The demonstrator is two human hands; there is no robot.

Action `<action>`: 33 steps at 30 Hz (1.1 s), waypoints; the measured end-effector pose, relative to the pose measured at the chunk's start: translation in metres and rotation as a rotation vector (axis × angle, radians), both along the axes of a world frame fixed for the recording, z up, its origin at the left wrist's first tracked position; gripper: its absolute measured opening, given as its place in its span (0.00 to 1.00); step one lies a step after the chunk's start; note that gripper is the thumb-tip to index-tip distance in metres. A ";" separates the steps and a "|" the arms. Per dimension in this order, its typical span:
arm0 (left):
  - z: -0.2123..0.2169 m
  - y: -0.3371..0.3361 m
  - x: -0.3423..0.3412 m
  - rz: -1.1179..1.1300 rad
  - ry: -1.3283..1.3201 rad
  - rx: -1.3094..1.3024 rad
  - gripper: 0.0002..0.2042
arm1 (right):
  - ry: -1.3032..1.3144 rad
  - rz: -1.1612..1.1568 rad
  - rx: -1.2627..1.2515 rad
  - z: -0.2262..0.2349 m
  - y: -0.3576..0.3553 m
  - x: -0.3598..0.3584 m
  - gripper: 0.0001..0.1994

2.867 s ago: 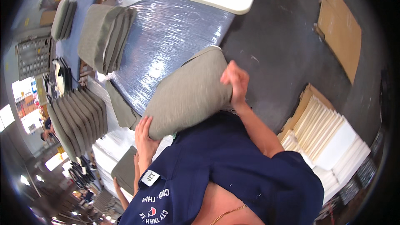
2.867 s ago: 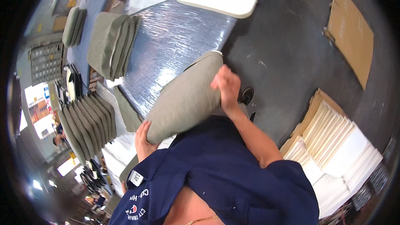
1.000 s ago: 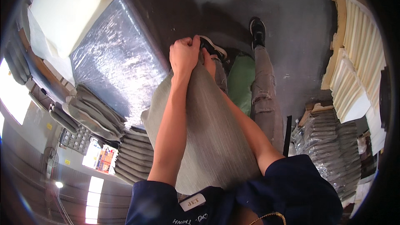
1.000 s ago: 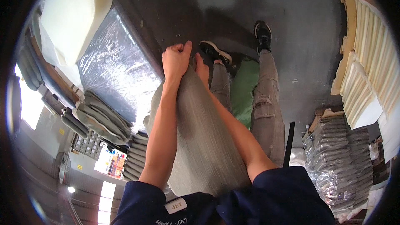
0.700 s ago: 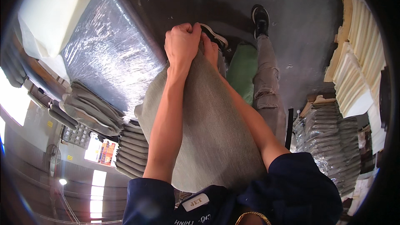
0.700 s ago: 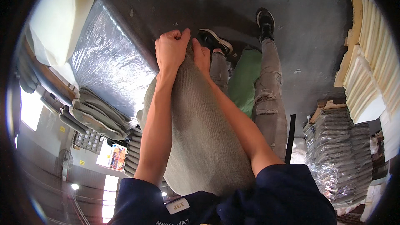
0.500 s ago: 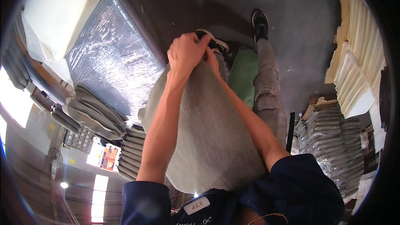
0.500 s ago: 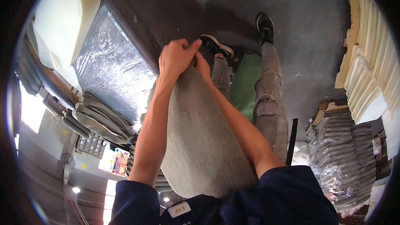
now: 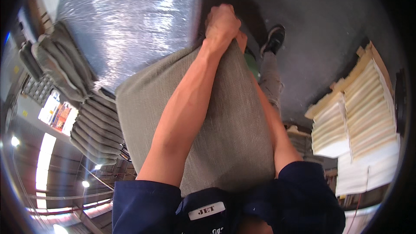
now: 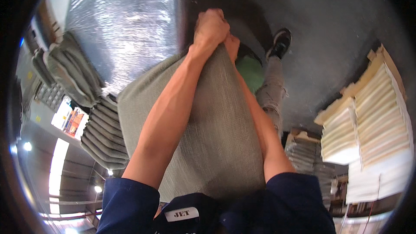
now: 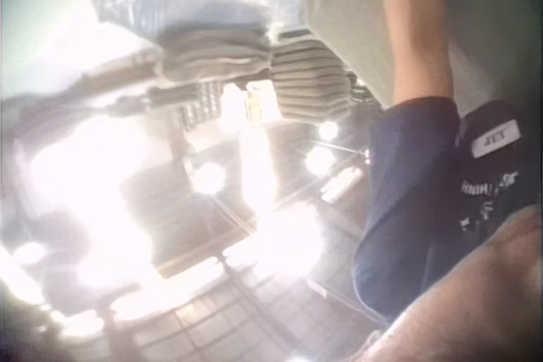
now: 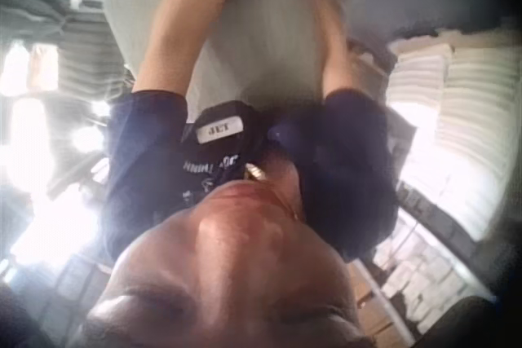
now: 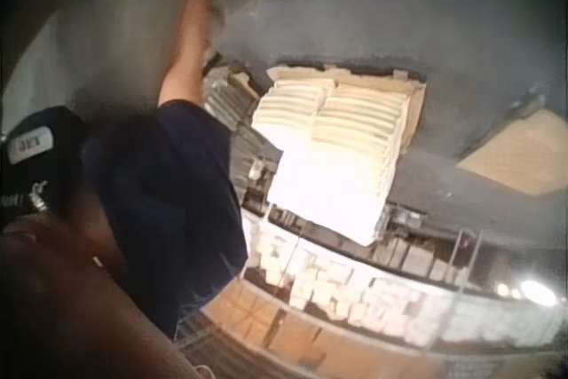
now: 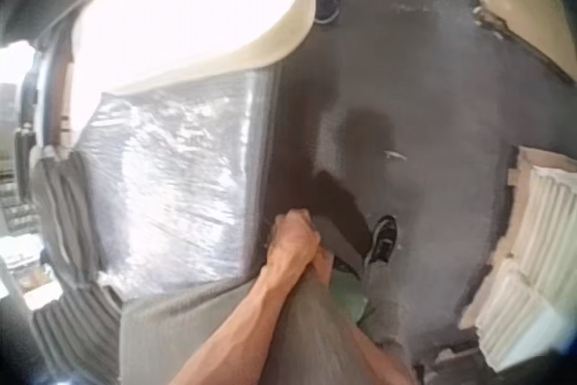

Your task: The person repeatedly picks up olive-green fabric cushion covers, folds them by hand, and places them into a growing stack on a plastic-wrapped table. White foam inserts are handled and set aside during the process.

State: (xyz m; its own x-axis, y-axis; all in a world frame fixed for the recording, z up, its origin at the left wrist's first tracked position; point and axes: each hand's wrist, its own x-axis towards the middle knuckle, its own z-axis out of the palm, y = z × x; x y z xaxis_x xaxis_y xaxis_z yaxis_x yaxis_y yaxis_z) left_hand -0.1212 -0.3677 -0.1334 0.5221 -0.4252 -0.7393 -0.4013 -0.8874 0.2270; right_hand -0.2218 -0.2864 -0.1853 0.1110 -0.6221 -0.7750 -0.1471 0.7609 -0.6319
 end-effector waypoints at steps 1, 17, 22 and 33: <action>0.001 0.000 0.000 -0.038 -0.025 -0.016 0.06 | 0.014 -0.003 0.001 0.001 0.001 -0.002 0.17; -0.012 0.006 0.009 0.396 0.210 -0.185 0.19 | -0.006 -0.008 0.019 -0.024 -0.017 0.007 0.28; -0.013 0.000 0.004 0.266 0.094 -0.254 0.15 | -0.002 -0.043 0.033 -0.044 -0.016 0.007 0.29; -0.012 -0.002 0.005 0.588 0.317 -0.327 0.19 | -0.141 -0.203 0.029 -0.008 -0.034 0.013 0.23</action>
State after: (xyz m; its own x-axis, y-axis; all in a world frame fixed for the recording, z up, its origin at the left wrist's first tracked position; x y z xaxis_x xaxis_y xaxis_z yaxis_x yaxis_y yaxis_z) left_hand -0.1166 -0.3693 -0.1450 0.5137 -0.3658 -0.7761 0.2476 -0.8028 0.5424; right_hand -0.2090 -0.3209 -0.1931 0.0943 -0.6208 -0.7783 0.0989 0.7838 -0.6131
